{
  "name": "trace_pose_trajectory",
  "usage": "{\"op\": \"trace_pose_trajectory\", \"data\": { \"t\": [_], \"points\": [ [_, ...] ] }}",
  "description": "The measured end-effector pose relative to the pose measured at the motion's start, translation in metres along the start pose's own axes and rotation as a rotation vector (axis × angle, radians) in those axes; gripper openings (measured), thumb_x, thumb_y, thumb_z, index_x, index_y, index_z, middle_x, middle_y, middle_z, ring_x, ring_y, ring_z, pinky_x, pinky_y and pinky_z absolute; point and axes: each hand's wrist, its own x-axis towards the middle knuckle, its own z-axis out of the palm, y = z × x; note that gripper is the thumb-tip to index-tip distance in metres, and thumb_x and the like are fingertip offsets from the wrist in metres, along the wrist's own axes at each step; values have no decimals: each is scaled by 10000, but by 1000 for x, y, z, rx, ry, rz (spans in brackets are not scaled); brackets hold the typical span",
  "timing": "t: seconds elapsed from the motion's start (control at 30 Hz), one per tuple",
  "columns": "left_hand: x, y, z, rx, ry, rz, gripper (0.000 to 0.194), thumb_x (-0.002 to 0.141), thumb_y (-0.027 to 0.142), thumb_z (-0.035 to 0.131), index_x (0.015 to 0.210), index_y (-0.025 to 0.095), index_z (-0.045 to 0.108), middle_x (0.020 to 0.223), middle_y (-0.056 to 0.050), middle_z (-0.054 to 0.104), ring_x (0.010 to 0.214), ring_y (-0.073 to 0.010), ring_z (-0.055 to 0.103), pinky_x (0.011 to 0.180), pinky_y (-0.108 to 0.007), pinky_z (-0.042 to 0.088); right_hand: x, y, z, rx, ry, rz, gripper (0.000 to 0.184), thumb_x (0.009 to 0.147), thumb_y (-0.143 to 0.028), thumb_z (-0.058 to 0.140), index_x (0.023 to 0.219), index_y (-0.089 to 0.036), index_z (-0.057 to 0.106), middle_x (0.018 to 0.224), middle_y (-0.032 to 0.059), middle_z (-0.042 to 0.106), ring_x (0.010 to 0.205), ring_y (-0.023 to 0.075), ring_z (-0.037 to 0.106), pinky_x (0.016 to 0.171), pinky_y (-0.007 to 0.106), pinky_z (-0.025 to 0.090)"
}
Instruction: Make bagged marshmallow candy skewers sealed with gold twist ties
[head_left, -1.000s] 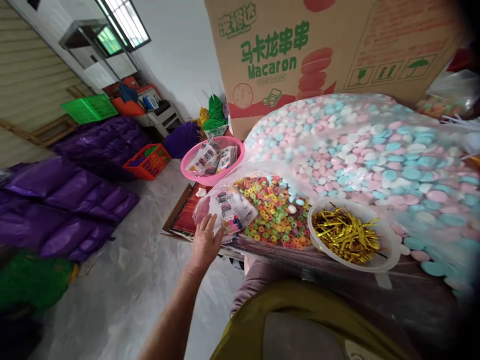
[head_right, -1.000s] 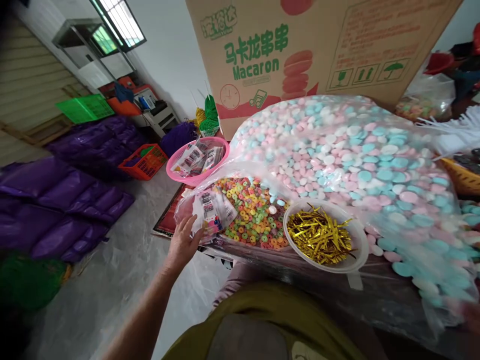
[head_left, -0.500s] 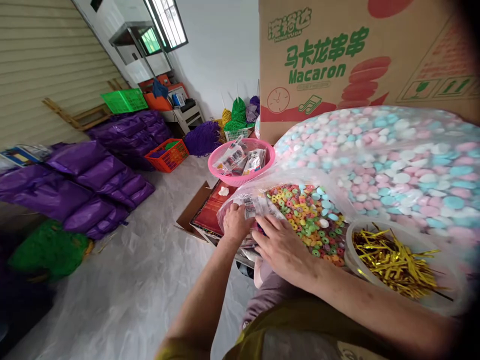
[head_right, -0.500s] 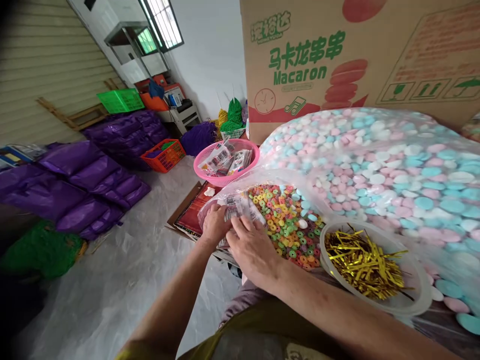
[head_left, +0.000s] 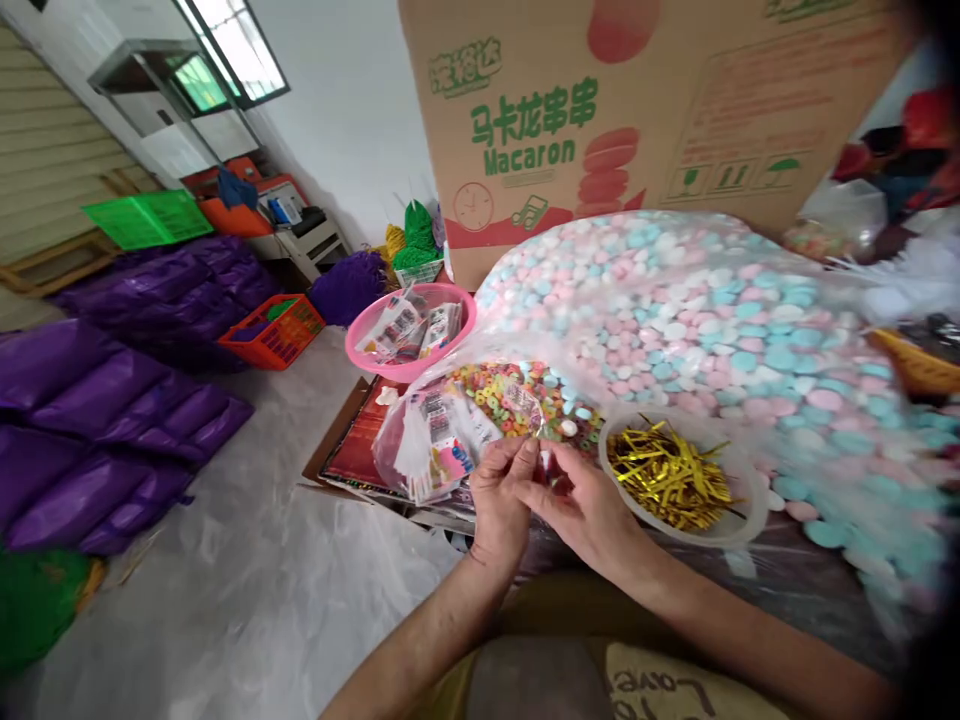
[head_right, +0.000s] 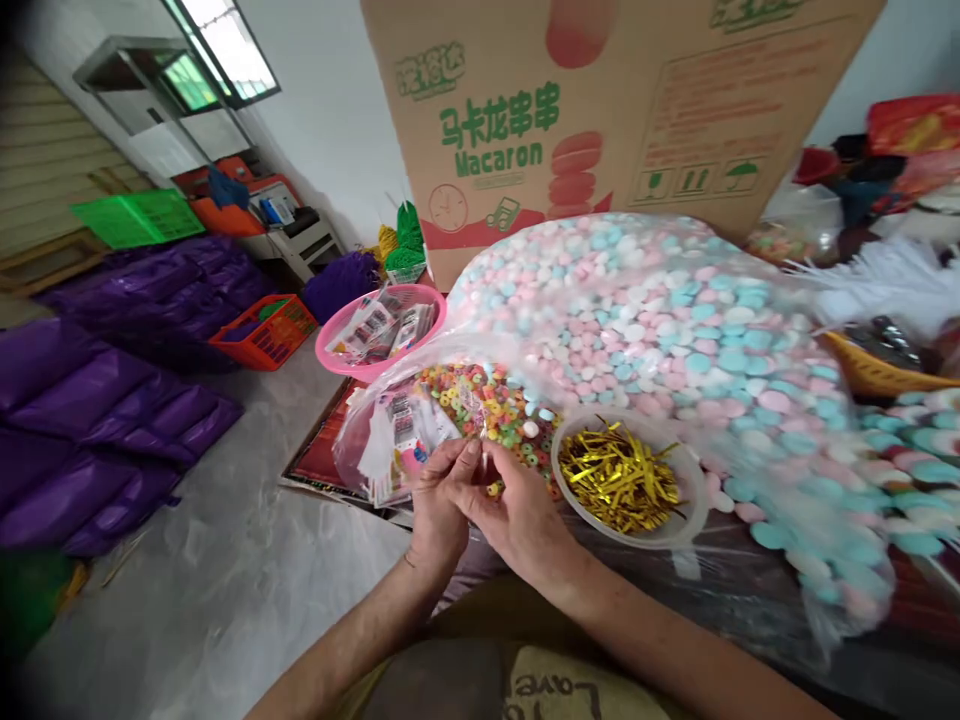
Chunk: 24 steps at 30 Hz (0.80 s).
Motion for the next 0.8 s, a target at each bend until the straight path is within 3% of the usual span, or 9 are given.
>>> {"op": "trace_pose_trajectory", "data": {
  "t": [0.1,0.2,0.27,0.33,0.4,0.47,0.57,0.67,0.8],
  "points": [
    [-8,5,6,81,-102,5,314,766,456,628,851,158,679,701,-19,611,647,-145,551,652,-280,464,-2,10,-22,-136,89,0,306,925,-366,358,882,-187,602,696,35,629,607,156,559,582,267,412],
    [-1,29,-5,507,-88,365,494,724,479,686,1121,192,616,984,-85,644,945,-236,580,871,-372,440,-11,17,-54,-223,29,-34,258,879,-279,415,685,-193,561,565,7,542,525,136,472,536,261,317],
    [4,46,-8,785,-358,629,566,626,508,760,1101,227,634,1207,-115,589,1169,-322,486,1042,-479,297,-18,13,-72,-274,-60,-64,232,803,-237,521,576,-190,516,516,-9,498,505,119,433,521,259,256],
    [5,56,-3,931,-662,765,286,725,423,692,958,259,676,1111,-78,651,1083,-297,552,1071,-523,231,-23,6,-87,-319,-140,-99,232,785,-219,556,559,-182,519,524,-10,507,533,115,441,536,258,244],
    [5,57,7,959,-803,765,130,822,330,577,779,240,660,828,-34,683,825,-218,617,988,-476,354,-26,1,-99,-326,-180,-126,189,821,-218,543,638,-179,567,595,-1,560,593,119,477,567,248,274],
    [4,50,17,903,-863,657,227,856,317,526,669,214,605,652,-6,619,648,-167,583,768,-341,473,-29,2,-110,-267,-148,-169,126,847,-208,524,746,-179,592,698,8,606,676,126,518,628,238,331],
    [8,36,29,788,-977,481,219,841,380,557,720,213,632,726,-19,638,662,-159,601,577,-239,467,-36,13,-121,-130,-24,-220,93,862,-213,508,803,-183,572,785,16,615,746,127,533,703,236,388],
    [11,29,40,800,-911,499,251,769,435,634,920,239,676,931,-44,685,775,-192,645,650,-265,506,-44,26,-120,-111,69,-192,136,867,-251,506,750,-191,540,750,13,587,709,124,514,678,235,394],
    [4,30,57,852,-798,537,203,766,437,626,701,247,659,685,5,668,627,-175,619,588,-253,479,-47,39,-111,-253,158,-195,233,848,-299,551,655,-185,487,654,-1,522,655,124,471,651,253,367]
  ]
}}
